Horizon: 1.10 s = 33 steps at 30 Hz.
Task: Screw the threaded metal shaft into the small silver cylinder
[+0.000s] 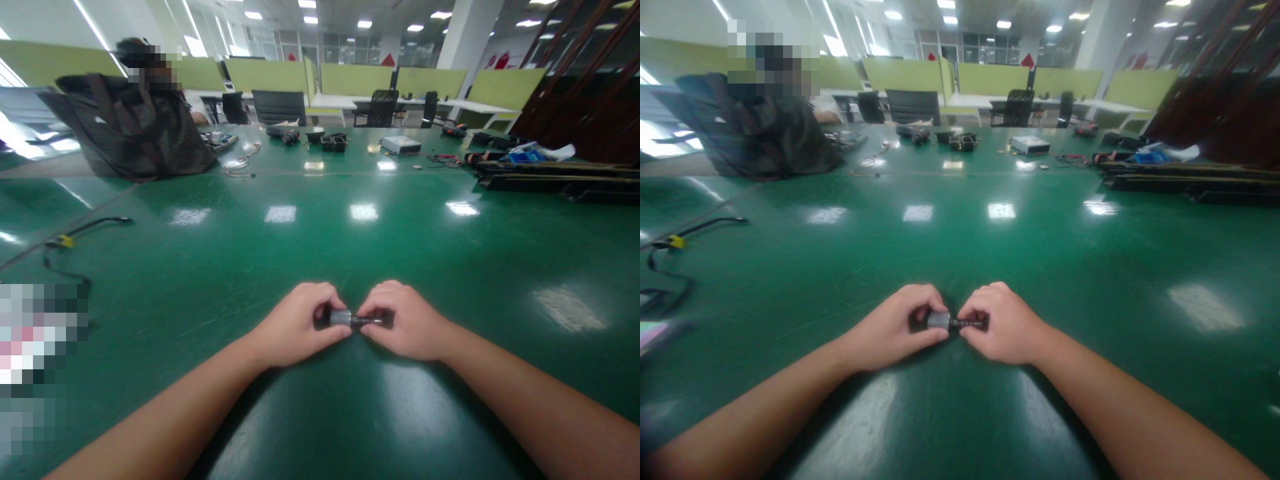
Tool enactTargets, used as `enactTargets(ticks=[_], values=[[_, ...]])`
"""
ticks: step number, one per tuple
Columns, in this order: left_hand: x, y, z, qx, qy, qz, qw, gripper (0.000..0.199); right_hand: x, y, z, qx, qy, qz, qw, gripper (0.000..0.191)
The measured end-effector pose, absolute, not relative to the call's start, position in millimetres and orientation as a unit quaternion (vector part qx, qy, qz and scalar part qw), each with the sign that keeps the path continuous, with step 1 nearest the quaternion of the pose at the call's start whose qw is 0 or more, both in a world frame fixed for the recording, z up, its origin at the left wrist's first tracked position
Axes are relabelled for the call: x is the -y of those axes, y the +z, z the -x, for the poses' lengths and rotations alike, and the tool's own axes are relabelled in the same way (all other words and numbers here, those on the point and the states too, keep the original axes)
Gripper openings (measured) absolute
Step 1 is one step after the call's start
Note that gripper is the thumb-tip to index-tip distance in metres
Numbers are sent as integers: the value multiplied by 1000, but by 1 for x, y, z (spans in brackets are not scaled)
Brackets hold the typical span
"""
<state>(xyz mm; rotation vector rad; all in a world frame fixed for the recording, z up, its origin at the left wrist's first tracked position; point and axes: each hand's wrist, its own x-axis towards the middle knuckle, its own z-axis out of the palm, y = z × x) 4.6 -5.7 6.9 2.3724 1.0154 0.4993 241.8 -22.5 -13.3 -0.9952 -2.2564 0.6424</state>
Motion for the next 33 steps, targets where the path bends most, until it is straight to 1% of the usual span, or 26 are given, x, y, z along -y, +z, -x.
enactTargets(ticks=[18, 33], values=[[5, 4, -3, -371, 179, -875, 254, 20, 19, -12, -249, 855, 224, 380, 273, 11], [6, 6, -4, -379, 178, -871, 257, 21, 7, -7, -275, 853, 257, 387, 237, 8]])
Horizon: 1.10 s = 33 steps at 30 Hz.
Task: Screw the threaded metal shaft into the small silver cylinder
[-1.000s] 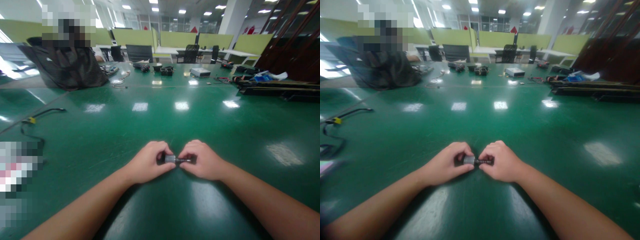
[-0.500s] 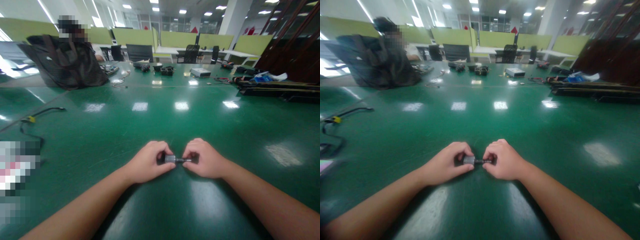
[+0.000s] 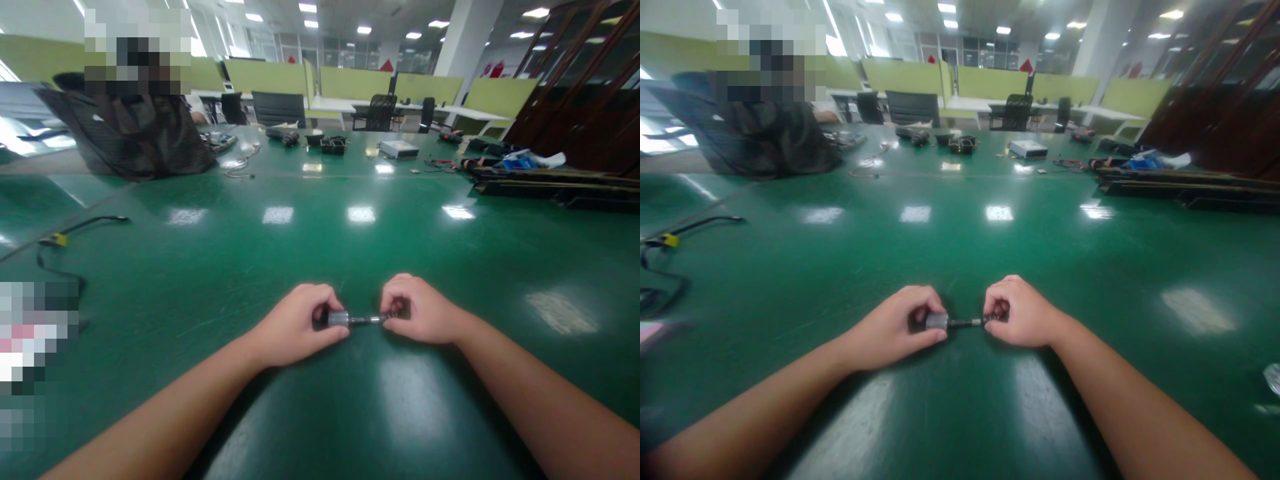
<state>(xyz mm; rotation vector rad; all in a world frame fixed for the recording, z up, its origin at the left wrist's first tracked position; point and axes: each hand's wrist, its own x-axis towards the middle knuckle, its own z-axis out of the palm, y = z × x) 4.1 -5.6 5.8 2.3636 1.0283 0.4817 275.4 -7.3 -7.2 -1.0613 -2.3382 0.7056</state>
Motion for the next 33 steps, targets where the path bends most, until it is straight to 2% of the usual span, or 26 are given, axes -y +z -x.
enactTargets(ticks=[11, 16, 22, 26, 33], values=[[7, 6, -5, -376, 190, -870, 256, 19, 16, -11, -252, 852, 245, 387, 254, 8], [8, 9, -7, -373, 192, -873, 248, 25, 23, -12, -236, 833, 260, 398, 281, 24], [8, 11, -7, -367, 190, -877, 247, 26, 24, -11, -238, 834, 260, 395, 284, 14], [7, 10, -6, -370, 185, -876, 246, 18, 24, -11, -237, 840, 255, 383, 287, 13], [7, 9, -7, -371, 185, -878, 240, 22, 23, -11, -238, 858, 238, 367, 269, 12]])
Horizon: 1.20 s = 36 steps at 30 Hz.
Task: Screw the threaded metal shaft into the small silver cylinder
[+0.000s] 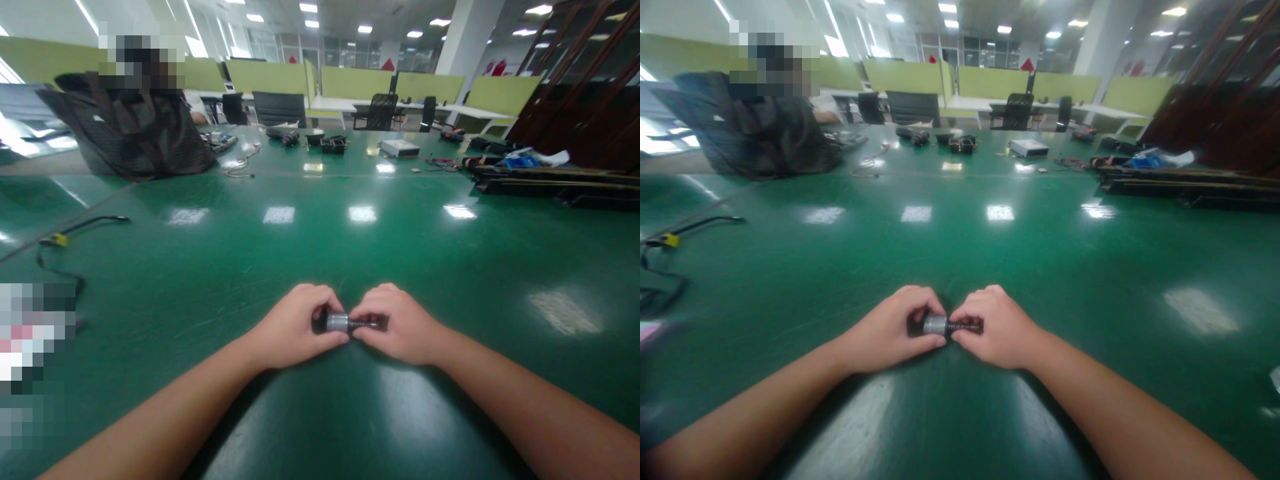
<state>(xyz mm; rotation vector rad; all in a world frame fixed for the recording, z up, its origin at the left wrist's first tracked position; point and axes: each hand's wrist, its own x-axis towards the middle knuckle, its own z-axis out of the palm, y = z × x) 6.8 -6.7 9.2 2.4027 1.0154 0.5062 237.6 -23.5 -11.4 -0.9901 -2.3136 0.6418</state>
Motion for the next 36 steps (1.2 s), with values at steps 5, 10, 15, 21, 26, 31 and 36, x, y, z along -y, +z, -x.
enactTargets(ticks=[5, 10, 15, 21, 26, 31, 36], values=[[7, 8, -7, -364, 192, -878, 243, 22, 23, -12, -238, 858, 240, 363, 272, 9], [6, 7, -6, -362, 189, -879, 245, 22, 22, -14, -239, 856, 241, 363, 277, 7], [6, 8, -6, -360, 191, -879, 246, 22, 21, -15, -239, 857, 234, 363, 282, 8], [6, 8, -6, -361, 190, -879, 246, 22, 21, -15, -240, 854, 231, 366, 289, 6], [6, 8, -6, -359, 190, -880, 246, 21, 21, -15, -241, 852, 230, 365, 297, 7], [6, 7, -5, -362, 191, -879, 246, 23, 21, -14, -241, 852, 234, 365, 294, 6], [5, 7, -5, -356, 191, -880, 248, 23, 21, -13, -242, 851, 238, 363, 295, 6]])
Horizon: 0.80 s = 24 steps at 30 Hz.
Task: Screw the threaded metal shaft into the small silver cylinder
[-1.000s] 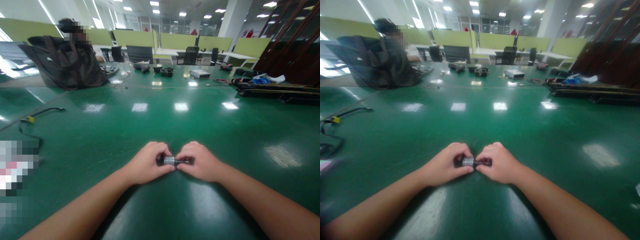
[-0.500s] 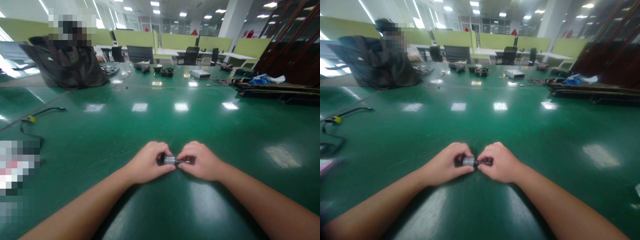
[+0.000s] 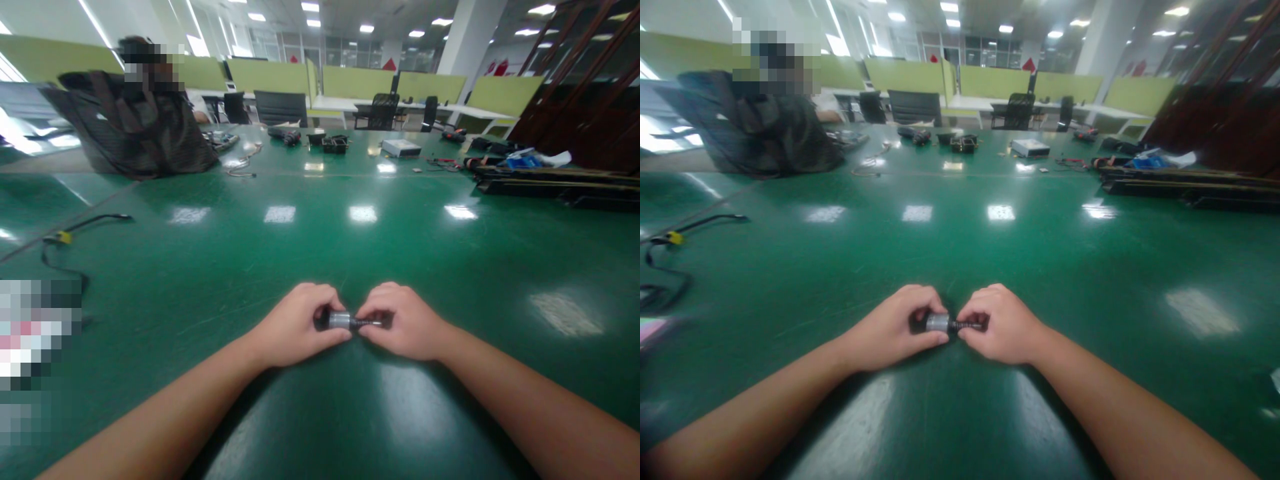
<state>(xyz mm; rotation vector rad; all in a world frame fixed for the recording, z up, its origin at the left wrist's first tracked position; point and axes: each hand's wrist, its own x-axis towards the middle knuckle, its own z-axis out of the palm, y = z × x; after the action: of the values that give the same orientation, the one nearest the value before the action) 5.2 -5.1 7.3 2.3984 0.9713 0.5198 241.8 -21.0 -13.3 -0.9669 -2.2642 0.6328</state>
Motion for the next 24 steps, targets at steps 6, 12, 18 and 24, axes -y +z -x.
enactTargets(ticks=[6, 12, 18, 24], values=[[5, 8, -6, -360, 187, -879, 249, 22, 22, -13, -243, 851, 231, 375, 286, 9], [6, 9, -7, -364, 189, -878, 245, 21, 22, -13, -242, 850, 229, 382, 281, 11], [5, 8, -6, -354, 194, -881, 246, 21, 22, -12, -242, 850, 230, 383, 279, 8], [5, 7, -5, -354, 190, -882, 246, 21, 19, -12, -249, 855, 230, 378, 269, 10]])
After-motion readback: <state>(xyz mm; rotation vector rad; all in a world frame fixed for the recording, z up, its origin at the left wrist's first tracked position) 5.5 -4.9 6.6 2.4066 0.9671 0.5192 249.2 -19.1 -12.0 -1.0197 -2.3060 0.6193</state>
